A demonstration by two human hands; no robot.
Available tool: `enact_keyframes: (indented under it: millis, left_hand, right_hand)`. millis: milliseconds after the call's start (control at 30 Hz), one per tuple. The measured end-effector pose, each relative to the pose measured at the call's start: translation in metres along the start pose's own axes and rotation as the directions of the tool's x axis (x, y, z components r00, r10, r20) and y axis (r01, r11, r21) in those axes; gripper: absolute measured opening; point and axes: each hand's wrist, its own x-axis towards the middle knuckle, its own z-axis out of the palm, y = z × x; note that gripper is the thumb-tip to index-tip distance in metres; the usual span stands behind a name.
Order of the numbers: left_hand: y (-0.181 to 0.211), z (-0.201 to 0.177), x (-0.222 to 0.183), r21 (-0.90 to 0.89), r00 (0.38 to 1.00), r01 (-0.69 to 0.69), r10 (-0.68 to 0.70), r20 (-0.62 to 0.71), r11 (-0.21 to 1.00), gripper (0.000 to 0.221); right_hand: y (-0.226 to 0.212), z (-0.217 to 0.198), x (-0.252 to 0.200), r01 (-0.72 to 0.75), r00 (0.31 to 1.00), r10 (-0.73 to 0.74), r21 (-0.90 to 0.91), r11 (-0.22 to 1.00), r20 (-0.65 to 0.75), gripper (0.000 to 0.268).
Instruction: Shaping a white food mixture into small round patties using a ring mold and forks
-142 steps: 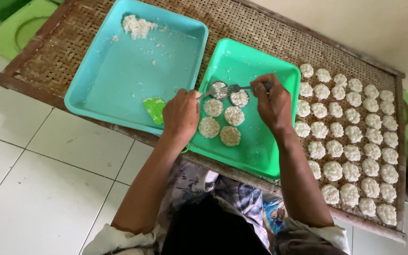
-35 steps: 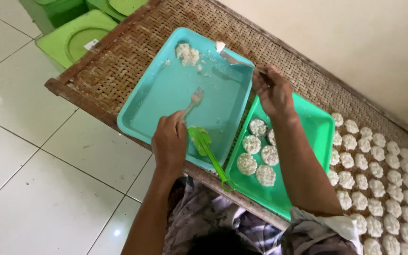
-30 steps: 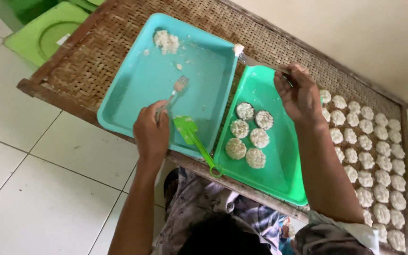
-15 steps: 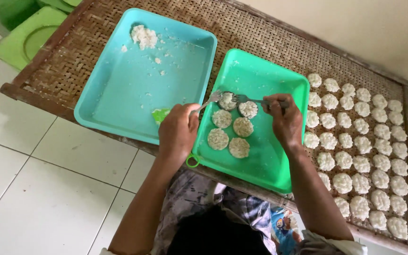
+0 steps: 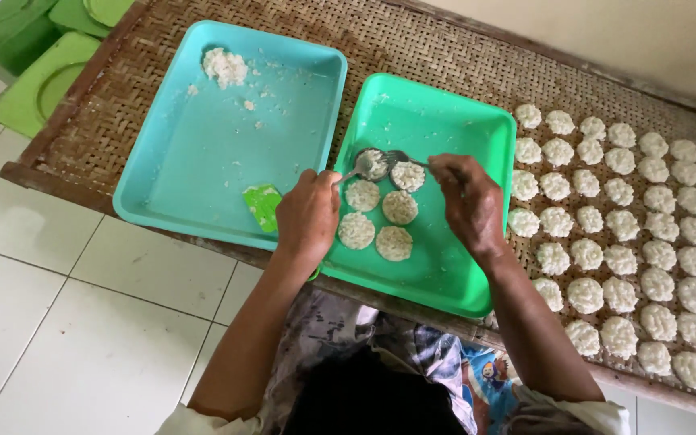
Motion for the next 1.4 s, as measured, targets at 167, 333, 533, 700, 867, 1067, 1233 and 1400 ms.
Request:
enact_keyframes:
  millis: [167,333,533,700,867,1067,1233,1400]
  left_hand:
    - [0.001,-0.007,-0.001,-0.036,0.999,-0.001,0.0,-0.043,0.999,0.019]
    - [-0.005,-0.01,-0.006,-0.05,0.998,0.026,-0.028,-0.05,0.998,0.02]
    - [-0.006,-0.006,-0.01,-0.009,1.0,-0.012,0.012,-0.01,1.0,0.019]
    - [-0.007,-0.01,-0.008,-0.031,1.0,-0.001,0.001,-0.002,1.0,0.02]
    - [-0.011,-0.009,-0.004,-0.018,1.0,-0.005,0.005,0.002,1.0,0.018]
    - [-0.011,-0.017,-0.003,-0.021,0.999,0.026,-0.025,0.031,0.999,0.017]
    - [-0.011,-0.021,-0.003,-0.029,0.999,0.049,-0.048,0.022,0.998,0.02]
    - [-0.01,-0.016,0.001,-0.016,1.0,0.017,-0.016,0.002,1.0,0.018]
  right_hand:
    - [-0.002,-0.007,0.007,-0.258,0.966,0.259,0.16,0.953,0.015,0.015]
    - [0.0,0.0,0.01,-0.366,0.931,0.363,0.146,0.919,0.047,0.012]
    - [-0.003,-0.006,0.017,-0.403,0.913,0.395,0.074,0.912,0.103,0.014]
    - [-0.01,-0.004,0.021,-0.399,0.916,0.392,0.084,0.913,0.087,0.015]
    - [0.005,-0.005,0.026,-0.403,0.912,0.399,0.034,0.914,0.097,0.016]
    - [-0.005,-0.005,0.033,-0.421,0.905,0.409,0.117,0.899,0.119,0.017]
    - [0.003,0.005,0.04,-0.442,0.896,0.425,0.154,0.884,0.13,0.017]
    - [0.016,0.013,0.052,-0.394,0.919,0.375,0.228,0.891,0.124,0.019]
